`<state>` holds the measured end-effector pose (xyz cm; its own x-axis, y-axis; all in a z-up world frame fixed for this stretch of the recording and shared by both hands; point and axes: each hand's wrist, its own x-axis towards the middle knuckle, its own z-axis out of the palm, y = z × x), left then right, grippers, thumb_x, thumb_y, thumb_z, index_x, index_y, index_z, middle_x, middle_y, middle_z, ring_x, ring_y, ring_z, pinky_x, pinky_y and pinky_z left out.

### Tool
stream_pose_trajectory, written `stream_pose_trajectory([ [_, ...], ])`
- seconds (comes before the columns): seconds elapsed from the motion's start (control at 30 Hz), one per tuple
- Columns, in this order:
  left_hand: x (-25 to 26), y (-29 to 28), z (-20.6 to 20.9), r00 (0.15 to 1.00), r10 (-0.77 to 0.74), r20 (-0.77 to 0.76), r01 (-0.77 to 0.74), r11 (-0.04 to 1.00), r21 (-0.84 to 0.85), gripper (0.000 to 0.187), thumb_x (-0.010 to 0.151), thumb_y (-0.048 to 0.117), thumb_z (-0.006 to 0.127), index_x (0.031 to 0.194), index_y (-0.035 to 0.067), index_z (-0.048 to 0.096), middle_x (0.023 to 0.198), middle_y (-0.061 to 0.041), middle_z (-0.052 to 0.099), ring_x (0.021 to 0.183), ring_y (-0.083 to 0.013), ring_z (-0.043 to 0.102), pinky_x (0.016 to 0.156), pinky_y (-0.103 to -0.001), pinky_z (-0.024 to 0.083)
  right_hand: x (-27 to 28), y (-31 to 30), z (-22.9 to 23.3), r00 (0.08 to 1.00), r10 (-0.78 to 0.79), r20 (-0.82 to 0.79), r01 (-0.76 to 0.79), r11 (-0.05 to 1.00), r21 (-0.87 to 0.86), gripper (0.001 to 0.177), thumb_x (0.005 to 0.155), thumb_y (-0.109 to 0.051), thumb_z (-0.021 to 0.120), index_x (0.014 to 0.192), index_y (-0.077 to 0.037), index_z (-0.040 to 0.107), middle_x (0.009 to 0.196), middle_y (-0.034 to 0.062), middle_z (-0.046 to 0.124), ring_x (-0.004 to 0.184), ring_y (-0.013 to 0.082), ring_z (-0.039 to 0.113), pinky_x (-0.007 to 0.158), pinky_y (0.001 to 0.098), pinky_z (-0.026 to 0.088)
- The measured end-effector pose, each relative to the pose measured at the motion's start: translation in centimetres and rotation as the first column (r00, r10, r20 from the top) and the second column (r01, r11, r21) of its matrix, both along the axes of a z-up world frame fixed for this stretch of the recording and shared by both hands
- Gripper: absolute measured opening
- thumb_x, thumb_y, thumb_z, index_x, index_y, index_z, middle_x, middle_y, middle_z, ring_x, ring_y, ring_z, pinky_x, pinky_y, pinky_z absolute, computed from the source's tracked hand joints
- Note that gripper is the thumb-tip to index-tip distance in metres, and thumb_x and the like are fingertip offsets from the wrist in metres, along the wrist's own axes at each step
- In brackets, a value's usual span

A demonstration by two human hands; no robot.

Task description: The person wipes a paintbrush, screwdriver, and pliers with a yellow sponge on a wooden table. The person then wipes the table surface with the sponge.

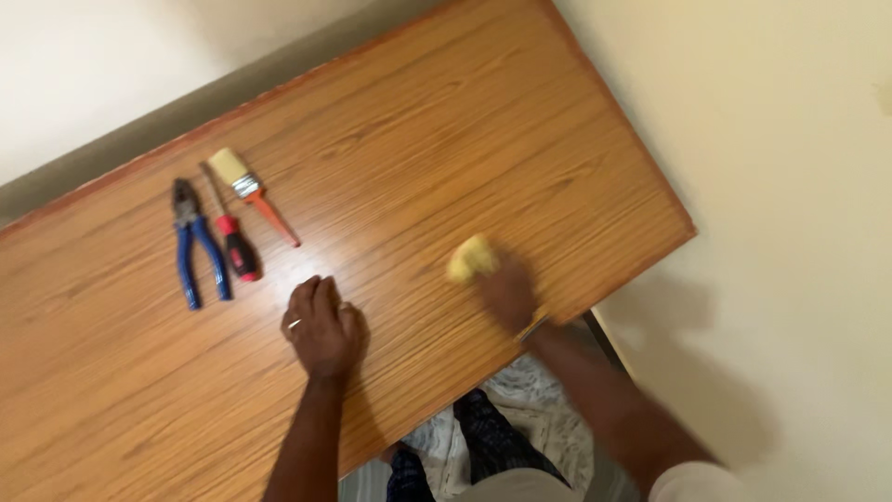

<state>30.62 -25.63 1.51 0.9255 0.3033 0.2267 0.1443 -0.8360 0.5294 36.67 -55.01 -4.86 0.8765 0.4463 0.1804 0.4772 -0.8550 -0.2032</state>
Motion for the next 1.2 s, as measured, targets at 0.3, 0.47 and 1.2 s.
stream_pose_trajectory([
  [0.3,0.5,-0.6,-0.3,0.983,0.102,-0.155,-0.088,0.992,0.092,0.050,0.092,0.030,0.058,0.138,0.012,0.061,0.150,-0.010,0.051,0.144,-0.0297,0.041,0.116,-0.054,0.027,13.3,-14.6,5.4,0.826,-0.555,0.099,0.558,0.830,0.001,0.048,0.096,-0.025,0.061,0.138,-0.004,0.063,0.134,0.0256,0.060,0.120,0.0455,0.055,0.102,0.0565,0.043],
  [0.47,0.6,-0.7,-0.5,0.976,0.109,-0.187,-0.090,0.990,0.109,0.050,0.093,0.031,0.057,0.139,0.011,0.059,0.151,-0.011,0.050,0.144,-0.0314,0.041,0.116,-0.054,0.026,3.5,0.9,3.5,0.991,-0.129,-0.038,0.131,0.990,0.051,0.048,0.097,-0.024,0.061,0.141,-0.004,0.062,0.135,0.0256,0.059,0.122,0.0449,0.054,0.103,0.0557,0.043],
  [1.2,0.3,-0.2,-1.3,0.978,0.072,-0.195,-0.048,0.991,0.123,0.052,0.096,0.034,0.056,0.142,0.008,0.058,0.155,-0.015,0.046,0.148,-0.0375,0.037,0.115,-0.060,0.026,2.1,-5.3,2.1,0.963,-0.267,-0.038,0.266,0.963,-0.042,0.051,0.101,-0.021,0.063,0.150,-0.006,0.057,0.136,0.0228,0.058,0.127,0.0409,0.054,0.108,0.0544,0.044],
])
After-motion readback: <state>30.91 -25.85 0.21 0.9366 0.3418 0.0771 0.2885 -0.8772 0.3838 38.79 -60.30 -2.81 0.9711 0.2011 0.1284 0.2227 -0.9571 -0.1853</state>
